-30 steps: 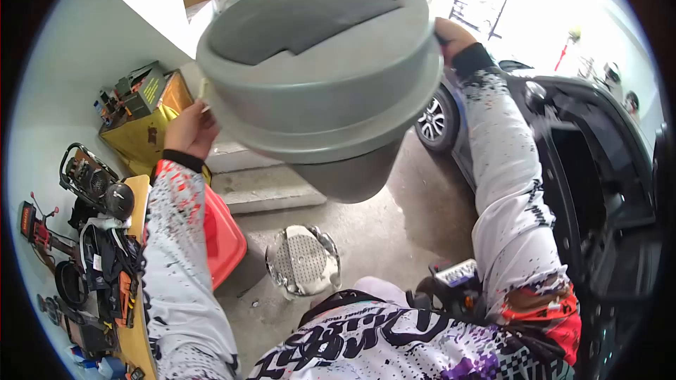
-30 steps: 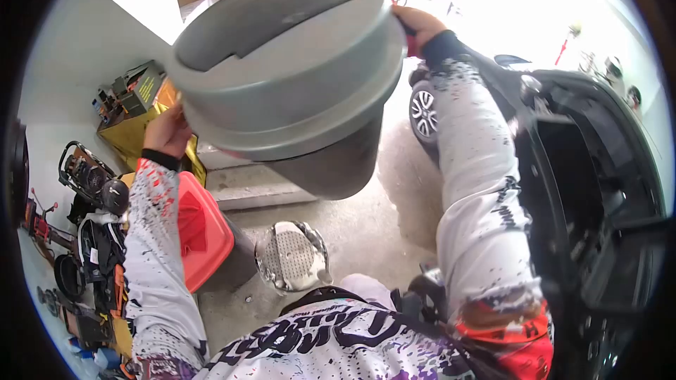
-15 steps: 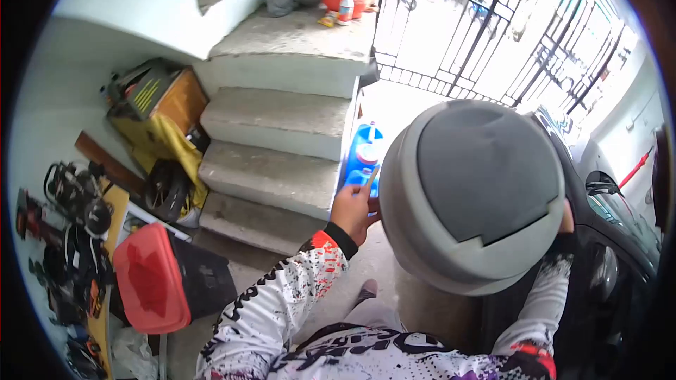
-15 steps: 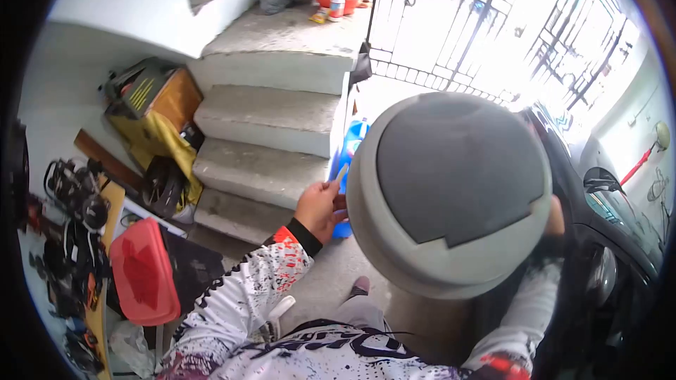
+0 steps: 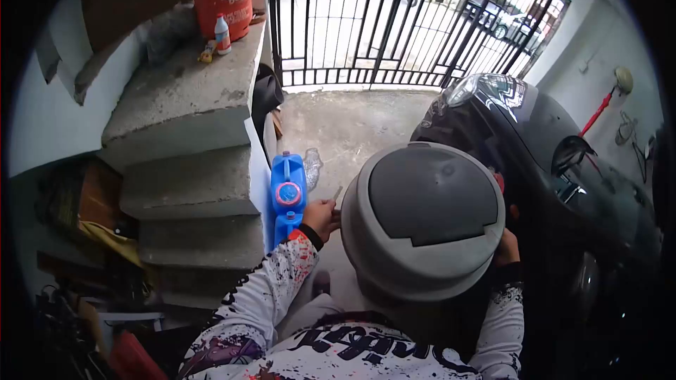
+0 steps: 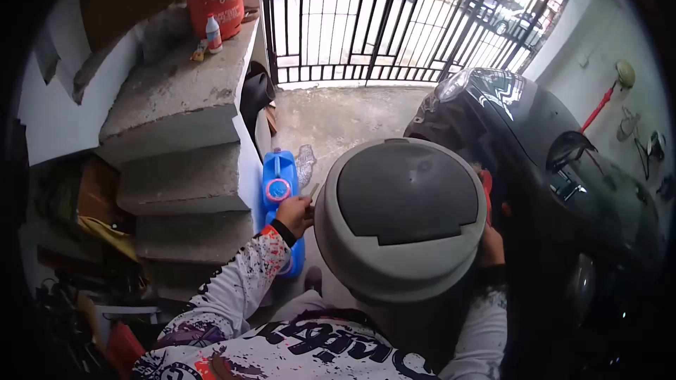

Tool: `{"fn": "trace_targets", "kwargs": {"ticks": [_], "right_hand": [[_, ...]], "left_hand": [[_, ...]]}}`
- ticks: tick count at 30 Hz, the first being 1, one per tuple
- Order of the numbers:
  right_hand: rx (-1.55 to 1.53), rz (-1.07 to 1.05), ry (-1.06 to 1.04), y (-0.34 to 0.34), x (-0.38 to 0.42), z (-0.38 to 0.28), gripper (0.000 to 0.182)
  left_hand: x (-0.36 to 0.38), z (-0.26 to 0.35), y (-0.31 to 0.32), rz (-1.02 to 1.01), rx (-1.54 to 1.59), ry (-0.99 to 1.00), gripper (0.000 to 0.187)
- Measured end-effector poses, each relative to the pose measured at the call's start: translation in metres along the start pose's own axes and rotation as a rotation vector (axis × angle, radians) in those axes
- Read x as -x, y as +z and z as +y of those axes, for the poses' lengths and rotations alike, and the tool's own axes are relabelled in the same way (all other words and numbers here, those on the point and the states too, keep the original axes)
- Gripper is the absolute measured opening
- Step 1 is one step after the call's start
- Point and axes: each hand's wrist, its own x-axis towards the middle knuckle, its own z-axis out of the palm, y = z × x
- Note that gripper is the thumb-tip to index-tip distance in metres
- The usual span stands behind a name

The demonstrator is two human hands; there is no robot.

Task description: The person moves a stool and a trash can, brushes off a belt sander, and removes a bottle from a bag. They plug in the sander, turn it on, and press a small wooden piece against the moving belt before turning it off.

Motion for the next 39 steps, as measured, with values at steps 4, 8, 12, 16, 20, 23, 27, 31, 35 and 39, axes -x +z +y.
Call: {"fn": "trace_targets", "kwargs": {"ticks": [4, 8, 12, 16, 20, 23, 27, 31, 35, 39], "right_hand": [[-0.016, -0.204, -0.028, 0.057, -0.037, -0.015, 0.034], [-0.085, -0.101, 0.123, 0.138, -0.095, -0.039, 0.033], [-0.109, -0.288, 0.111, 0.212, -0.195, -0.061, 0.035], [-0.14, -0.478, 0.156, 0.266, -0.322, -0.063, 0.034], [0.007, -0.472, 0.076, 0.332, -0.514, -0.029, 0.03], [-0.038, -0.45, 0.153, 0.435, -0.633, -0.008, 0.031], [0.094, -0.566, 0.197, 0.55, -0.764, 0.058, 0.038], [0.186, -0.711, 0.326, 0.651, -0.831, 0.116, 0.038], [0.308, -0.726, 0.398, 0.71, -0.869, 0.165, 0.033], [0.284, -0.682, 0.526, 0.701, -0.885, 0.207, 0.033]], "left_hand": [[-0.058, 0.048, -0.006, -0.022, 0.077, 0.009, 0.023], [-0.118, 0.093, -0.013, 0.053, 0.114, 0.036, 0.022], [-0.181, 0.147, -0.026, 0.135, 0.146, 0.129, 0.023], [-0.239, 0.189, -0.03, 0.219, 0.214, 0.211, 0.022], [-0.326, 0.207, -0.042, 0.335, 0.296, 0.294, 0.018], [-0.426, 0.198, -0.072, 0.439, 0.353, 0.307, 0.017], [-0.544, 0.175, -0.113, 0.714, 0.499, 0.353, 0.019], [-0.616, 0.131, -0.171, 0.942, 0.451, 0.361, 0.017], [-0.627, 0.129, -0.181, 1.032, 0.542, 0.344, 0.018], [-0.644, 0.108, -0.196, 1.0, 0.672, 0.404, 0.02]]}}
